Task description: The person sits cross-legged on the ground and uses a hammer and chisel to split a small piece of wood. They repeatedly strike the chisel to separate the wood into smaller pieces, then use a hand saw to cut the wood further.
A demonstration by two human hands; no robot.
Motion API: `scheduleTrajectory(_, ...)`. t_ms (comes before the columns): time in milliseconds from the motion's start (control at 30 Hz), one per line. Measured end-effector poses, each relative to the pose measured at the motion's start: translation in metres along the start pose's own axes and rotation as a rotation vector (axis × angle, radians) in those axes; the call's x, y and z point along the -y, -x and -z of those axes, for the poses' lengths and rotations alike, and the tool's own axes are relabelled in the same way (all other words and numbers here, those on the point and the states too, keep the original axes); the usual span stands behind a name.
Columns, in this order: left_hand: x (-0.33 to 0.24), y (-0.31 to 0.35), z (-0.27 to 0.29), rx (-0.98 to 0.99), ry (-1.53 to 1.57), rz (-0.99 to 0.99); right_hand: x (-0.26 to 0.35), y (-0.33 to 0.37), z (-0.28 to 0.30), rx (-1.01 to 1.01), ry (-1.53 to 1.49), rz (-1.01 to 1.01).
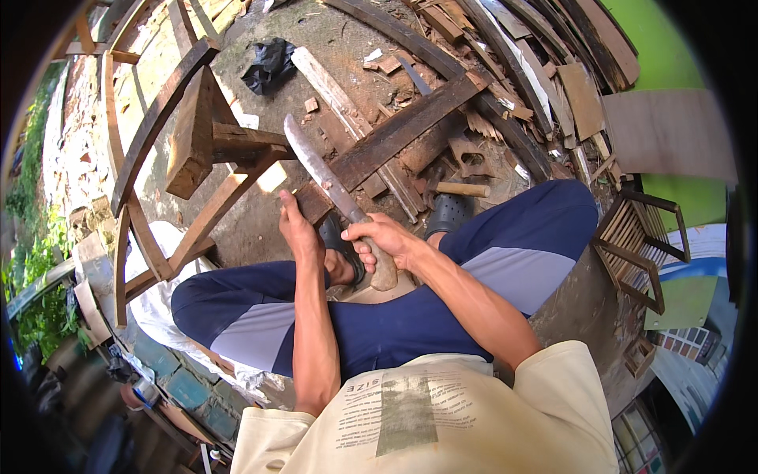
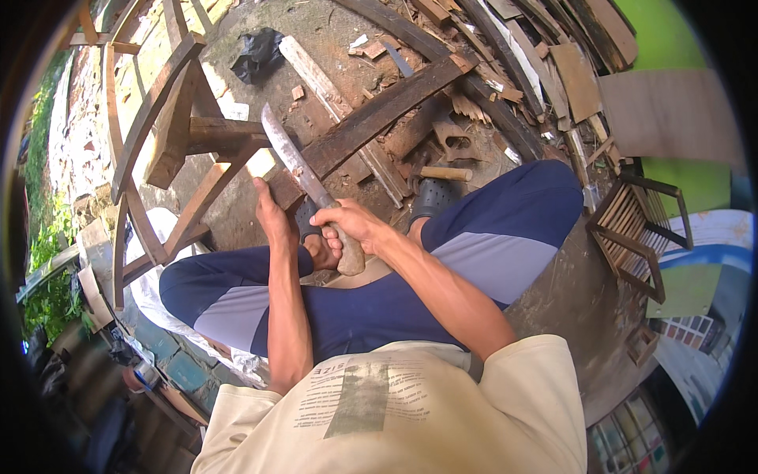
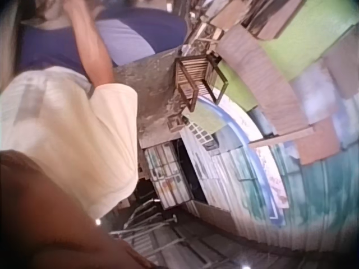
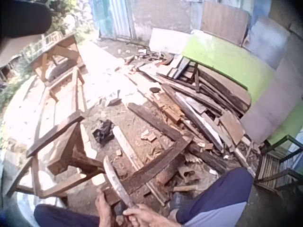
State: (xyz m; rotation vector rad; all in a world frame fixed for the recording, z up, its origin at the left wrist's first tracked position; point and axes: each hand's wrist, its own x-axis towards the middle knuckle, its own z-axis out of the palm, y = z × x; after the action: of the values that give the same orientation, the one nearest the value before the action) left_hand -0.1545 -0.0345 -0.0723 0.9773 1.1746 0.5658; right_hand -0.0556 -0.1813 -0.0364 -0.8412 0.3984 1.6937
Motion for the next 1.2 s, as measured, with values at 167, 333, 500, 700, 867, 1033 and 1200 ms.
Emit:
scheduleTrajectory(167, 0.006, -0.005, 0.002, 0.004, 0.046, 0.018, 0.002, -0.006, -0.002, -0.258, 0.262, 0.793)
scheduleTrajectory(333, 0.009, -0.004, 0.007, 0.030, 0.033, 0.017, -0.017, -0.008, -0.012, -0.401, 0.794, 0.395)
scheduleTrajectory(500, 0.006, 0.000, 0.008, -0.003, 0.038, 0.041, -0.010, -0.005, 0.002, -0.126, 0.295, 0.349)
scheduleTrajectory(700, 0.004, -0.002, 0.008, -0.013, 0.060, 0.105, -0.018, -0.011, -0.003, -0.382, 0.696, 0.446)
scheduleTrajectory(867, 0.002, -0.007, 0.013, -0.070, 0.200, 0.380, -0.018, -0.012, -0.003, -0.177, 0.329, 0.148)
scheduleTrajectory(1033, 0.004, -0.018, 0.018, -0.084, 0.220, 0.503, 0.003, 0.003, -0.003, -0.054, 0.195, 0.214)
scheduleTrajectory(1200, 0.009, -0.018, 0.029, -0.084, 0.271, 0.579, 0.013, 0.012, -0.007, -0.189, 0.158, 0.466)
